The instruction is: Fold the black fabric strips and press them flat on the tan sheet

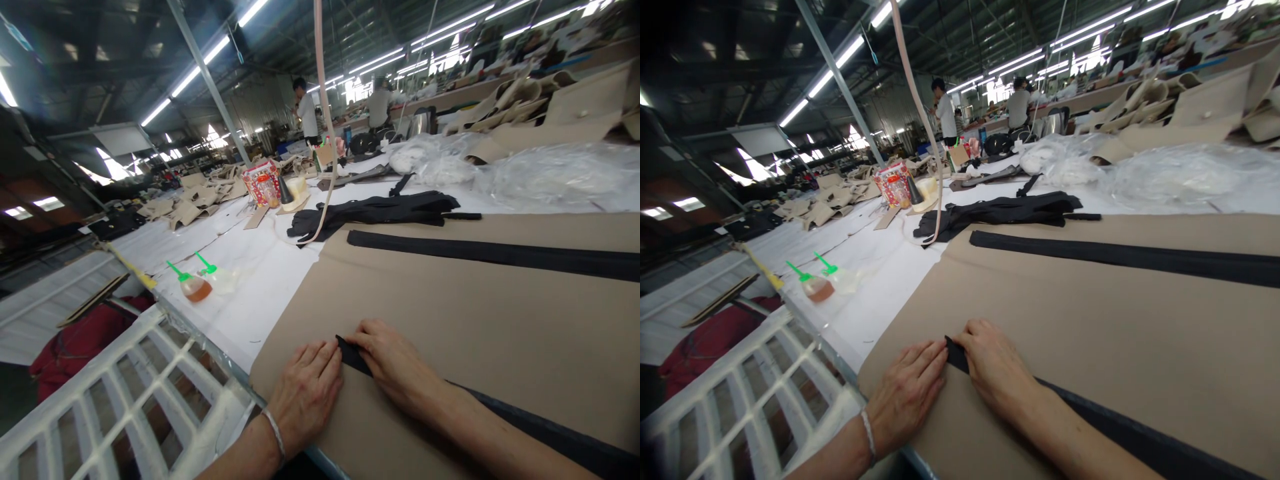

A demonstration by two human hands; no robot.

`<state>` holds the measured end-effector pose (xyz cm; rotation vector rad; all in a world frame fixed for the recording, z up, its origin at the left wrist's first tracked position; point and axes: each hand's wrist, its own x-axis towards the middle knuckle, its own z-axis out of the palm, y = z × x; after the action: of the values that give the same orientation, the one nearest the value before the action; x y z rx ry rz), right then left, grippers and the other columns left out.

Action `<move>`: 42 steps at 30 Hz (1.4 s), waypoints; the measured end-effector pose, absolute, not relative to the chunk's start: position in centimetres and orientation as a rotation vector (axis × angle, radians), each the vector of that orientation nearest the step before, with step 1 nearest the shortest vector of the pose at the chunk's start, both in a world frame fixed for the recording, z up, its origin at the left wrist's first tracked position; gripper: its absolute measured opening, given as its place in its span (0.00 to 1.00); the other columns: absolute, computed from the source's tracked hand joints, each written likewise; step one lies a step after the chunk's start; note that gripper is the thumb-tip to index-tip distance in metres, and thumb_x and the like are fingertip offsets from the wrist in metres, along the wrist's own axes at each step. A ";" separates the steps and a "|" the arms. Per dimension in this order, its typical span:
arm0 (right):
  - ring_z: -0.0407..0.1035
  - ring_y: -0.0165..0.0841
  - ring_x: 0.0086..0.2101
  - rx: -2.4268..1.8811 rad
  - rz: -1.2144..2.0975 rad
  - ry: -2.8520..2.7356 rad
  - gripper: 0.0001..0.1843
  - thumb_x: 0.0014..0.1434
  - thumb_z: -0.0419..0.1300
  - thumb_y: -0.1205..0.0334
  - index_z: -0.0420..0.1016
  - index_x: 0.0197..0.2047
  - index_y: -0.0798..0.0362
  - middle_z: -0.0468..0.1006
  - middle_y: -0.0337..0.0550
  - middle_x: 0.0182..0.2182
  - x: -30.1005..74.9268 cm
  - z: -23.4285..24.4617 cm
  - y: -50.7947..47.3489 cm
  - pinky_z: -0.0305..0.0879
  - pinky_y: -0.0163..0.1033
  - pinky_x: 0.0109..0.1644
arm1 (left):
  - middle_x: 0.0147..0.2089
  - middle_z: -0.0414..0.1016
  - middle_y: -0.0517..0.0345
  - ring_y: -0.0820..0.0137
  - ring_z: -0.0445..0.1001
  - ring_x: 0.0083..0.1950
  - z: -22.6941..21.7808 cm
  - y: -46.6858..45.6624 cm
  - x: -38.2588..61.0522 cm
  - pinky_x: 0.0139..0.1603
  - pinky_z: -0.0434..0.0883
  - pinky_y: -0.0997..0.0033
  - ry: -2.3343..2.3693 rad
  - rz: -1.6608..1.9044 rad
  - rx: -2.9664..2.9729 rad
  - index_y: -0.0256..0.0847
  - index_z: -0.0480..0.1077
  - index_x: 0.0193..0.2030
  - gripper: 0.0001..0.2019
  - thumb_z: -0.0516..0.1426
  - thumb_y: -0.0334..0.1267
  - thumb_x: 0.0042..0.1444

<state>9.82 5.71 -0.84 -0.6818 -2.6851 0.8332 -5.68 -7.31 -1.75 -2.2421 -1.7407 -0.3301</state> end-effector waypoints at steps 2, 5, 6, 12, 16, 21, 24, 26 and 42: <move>0.65 0.37 0.42 -0.713 0.788 -2.717 0.14 0.62 0.53 0.73 0.78 0.43 0.52 0.72 0.46 0.39 9.6 -0.4 5.6 0.60 0.40 0.49 | 0.59 0.71 0.48 0.58 0.70 0.57 -1.8 -7.3 -5.6 0.54 0.72 0.54 -1.739 -0.325 -2.232 0.32 0.67 0.57 0.16 0.48 0.32 0.65; 0.65 0.37 0.43 -0.756 0.750 -2.727 0.12 0.61 0.55 0.73 0.78 0.41 0.53 0.73 0.46 0.40 9.4 0.0 5.4 0.59 0.42 0.50 | 0.59 0.71 0.47 0.57 0.69 0.57 -1.9 -7.4 -5.6 0.54 0.72 0.55 -1.735 -0.305 -2.229 0.32 0.67 0.57 0.17 0.47 0.32 0.66; 0.65 0.37 0.43 -0.755 0.753 -2.721 0.12 0.62 0.54 0.73 0.78 0.41 0.53 0.73 0.46 0.40 9.3 -0.1 5.4 0.59 0.41 0.50 | 0.59 0.71 0.47 0.57 0.70 0.57 -2.0 -7.4 -5.6 0.54 0.72 0.55 -1.735 -0.300 -2.227 0.32 0.67 0.57 0.17 0.47 0.32 0.66; 0.65 0.35 0.41 -0.655 0.745 -2.681 0.15 0.64 0.51 0.74 0.78 0.43 0.52 0.73 0.45 0.38 9.4 -1.3 5.3 0.60 0.39 0.48 | 0.59 0.71 0.47 0.58 0.70 0.57 -2.2 -7.6 -5.7 0.54 0.72 0.54 -1.784 -0.311 -2.221 0.33 0.67 0.58 0.17 0.47 0.32 0.65; 0.64 0.35 0.40 -0.608 0.625 -2.700 0.17 0.63 0.51 0.76 0.77 0.45 0.51 0.72 0.44 0.39 9.6 -1.9 5.2 0.58 0.40 0.47 | 0.60 0.70 0.47 0.57 0.69 0.57 -2.2 -7.5 -5.7 0.55 0.72 0.54 -1.822 -0.303 -2.230 0.34 0.67 0.58 0.17 0.48 0.33 0.65; 0.63 0.36 0.39 -0.539 0.422 -2.743 0.17 0.61 0.52 0.77 0.75 0.46 0.51 0.72 0.44 0.40 9.8 -2.0 5.0 0.56 0.41 0.45 | 0.60 0.70 0.48 0.57 0.70 0.57 -2.0 -7.5 -5.7 0.55 0.72 0.53 -1.842 -0.312 -2.236 0.34 0.67 0.58 0.17 0.47 0.33 0.65; 0.63 0.37 0.39 -0.493 0.311 -2.785 0.14 0.62 0.53 0.76 0.74 0.45 0.52 0.72 0.44 0.39 9.8 -1.9 4.8 0.55 0.42 0.43 | 0.60 0.70 0.48 0.57 0.69 0.58 -1.9 -7.5 -5.8 0.56 0.71 0.53 -1.846 -0.316 -2.258 0.34 0.66 0.59 0.18 0.47 0.32 0.65; 0.63 0.38 0.39 -0.479 0.275 -2.805 0.13 0.63 0.54 0.75 0.74 0.46 0.52 0.72 0.44 0.39 9.7 -1.8 4.8 0.54 0.43 0.43 | 0.60 0.69 0.47 0.57 0.68 0.58 -2.0 -7.5 -6.0 0.56 0.71 0.52 -1.860 -0.325 -2.261 0.34 0.65 0.60 0.18 0.48 0.32 0.65; 0.61 0.37 0.40 -0.568 0.338 -2.825 0.20 0.62 0.51 0.76 0.72 0.51 0.47 0.70 0.43 0.41 9.9 -1.4 5.0 0.50 0.43 0.44 | 0.62 0.68 0.51 0.59 0.66 0.61 -1.9 -7.9 -6.3 0.58 0.69 0.53 -1.976 -0.394 -2.228 0.42 0.65 0.60 0.18 0.49 0.32 0.65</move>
<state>9.90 5.04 -1.37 -0.5684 -2.8252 0.3382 -6.30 -7.89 -1.95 -2.2277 -1.9756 -0.3940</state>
